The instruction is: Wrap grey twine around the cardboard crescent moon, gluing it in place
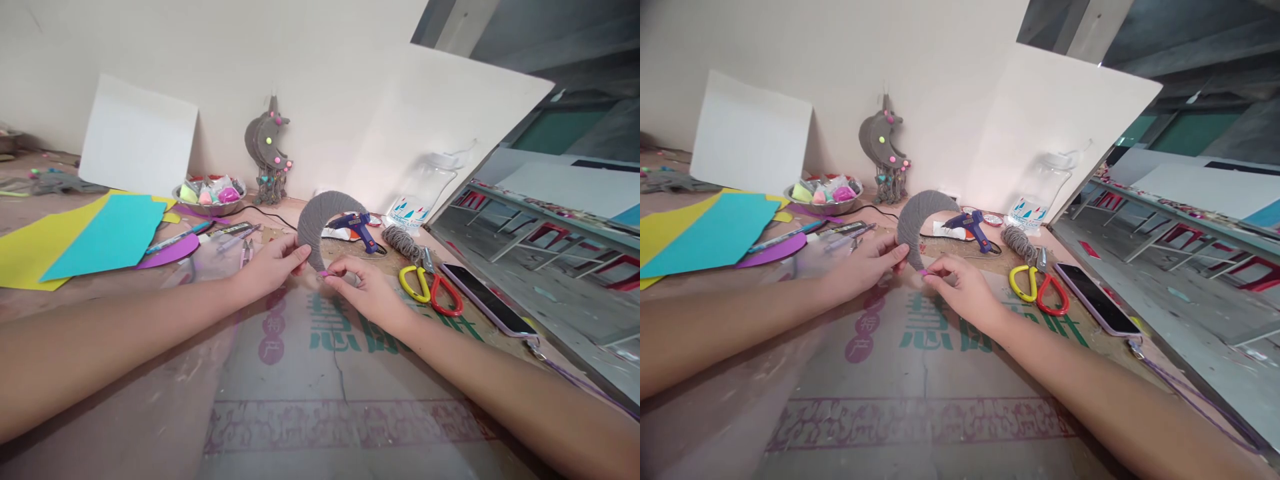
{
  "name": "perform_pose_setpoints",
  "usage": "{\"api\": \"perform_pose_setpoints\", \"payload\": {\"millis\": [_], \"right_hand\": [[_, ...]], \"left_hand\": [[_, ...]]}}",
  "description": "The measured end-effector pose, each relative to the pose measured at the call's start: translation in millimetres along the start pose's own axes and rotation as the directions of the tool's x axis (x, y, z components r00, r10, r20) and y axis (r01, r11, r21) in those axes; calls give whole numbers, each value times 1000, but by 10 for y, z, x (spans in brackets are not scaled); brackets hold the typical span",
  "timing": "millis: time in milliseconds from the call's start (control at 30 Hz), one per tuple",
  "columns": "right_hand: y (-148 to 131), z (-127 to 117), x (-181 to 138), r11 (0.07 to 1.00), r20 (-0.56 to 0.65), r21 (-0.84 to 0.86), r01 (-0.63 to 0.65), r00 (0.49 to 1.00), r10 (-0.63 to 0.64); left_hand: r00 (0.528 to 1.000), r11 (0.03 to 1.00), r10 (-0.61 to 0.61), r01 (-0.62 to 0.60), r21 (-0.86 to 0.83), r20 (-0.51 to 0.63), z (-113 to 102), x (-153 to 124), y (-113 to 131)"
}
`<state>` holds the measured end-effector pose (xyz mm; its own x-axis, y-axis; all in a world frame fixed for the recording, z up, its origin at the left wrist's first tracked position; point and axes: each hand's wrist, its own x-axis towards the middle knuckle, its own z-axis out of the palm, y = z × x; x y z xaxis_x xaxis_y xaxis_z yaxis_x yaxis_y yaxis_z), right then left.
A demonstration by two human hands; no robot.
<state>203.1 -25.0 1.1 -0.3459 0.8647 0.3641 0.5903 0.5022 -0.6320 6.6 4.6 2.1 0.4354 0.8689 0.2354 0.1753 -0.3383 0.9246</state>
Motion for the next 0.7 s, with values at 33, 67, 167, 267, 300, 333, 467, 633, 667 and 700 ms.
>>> {"api": "perform_pose_setpoints", "payload": {"millis": [33, 67, 167, 267, 300, 333, 467, 633, 667, 700], "right_hand": [[5, -1, -1, 1000, -7, -5, -9, 1000, 9], [10, -2, -2, 1000, -10, -6, -27, 1000, 27], [20, -5, -9, 998, -24, -15, -68, 997, 67], [24, -9, -18, 996, -80, -92, -13, 997, 6], [26, -11, -20, 992, -93, -124, 17, 995, -29], [28, -13, -22, 987, -96, -149, 52, 993, -66], [37, -22, -23, 962, -44, -192, 192, 978, -204], [44, -30, -17, 944, 1, -224, 241, 969, -247], [46, -31, -16, 944, 3, -229, 238, 970, -243], [49, -32, -16, 944, 1, -234, 233, 971, -240]], "left_hand": [[1000, 1000, 6, -6, 2, 2, 1, 3, 2], [1000, 1000, 10, -10, 2, 1, 2, 6, 2], [1000, 999, -1, 1, -53, -1, 11, 16, 4], [1000, 986, -25, 27, -163, 12, 22, 15, 31], [999, 983, -32, 35, -180, 17, 23, 12, 47], [999, 982, -38, 42, -182, 21, 24, 7, 66], [998, 992, -51, 53, -110, 26, 16, -13, 128], [993, 980, -108, 116, -162, 56, 16, -22, 122], [993, 977, -104, 113, -182, 62, 18, -22, 118], [994, 975, -94, 105, -194, 63, 21, -22, 113]]}}
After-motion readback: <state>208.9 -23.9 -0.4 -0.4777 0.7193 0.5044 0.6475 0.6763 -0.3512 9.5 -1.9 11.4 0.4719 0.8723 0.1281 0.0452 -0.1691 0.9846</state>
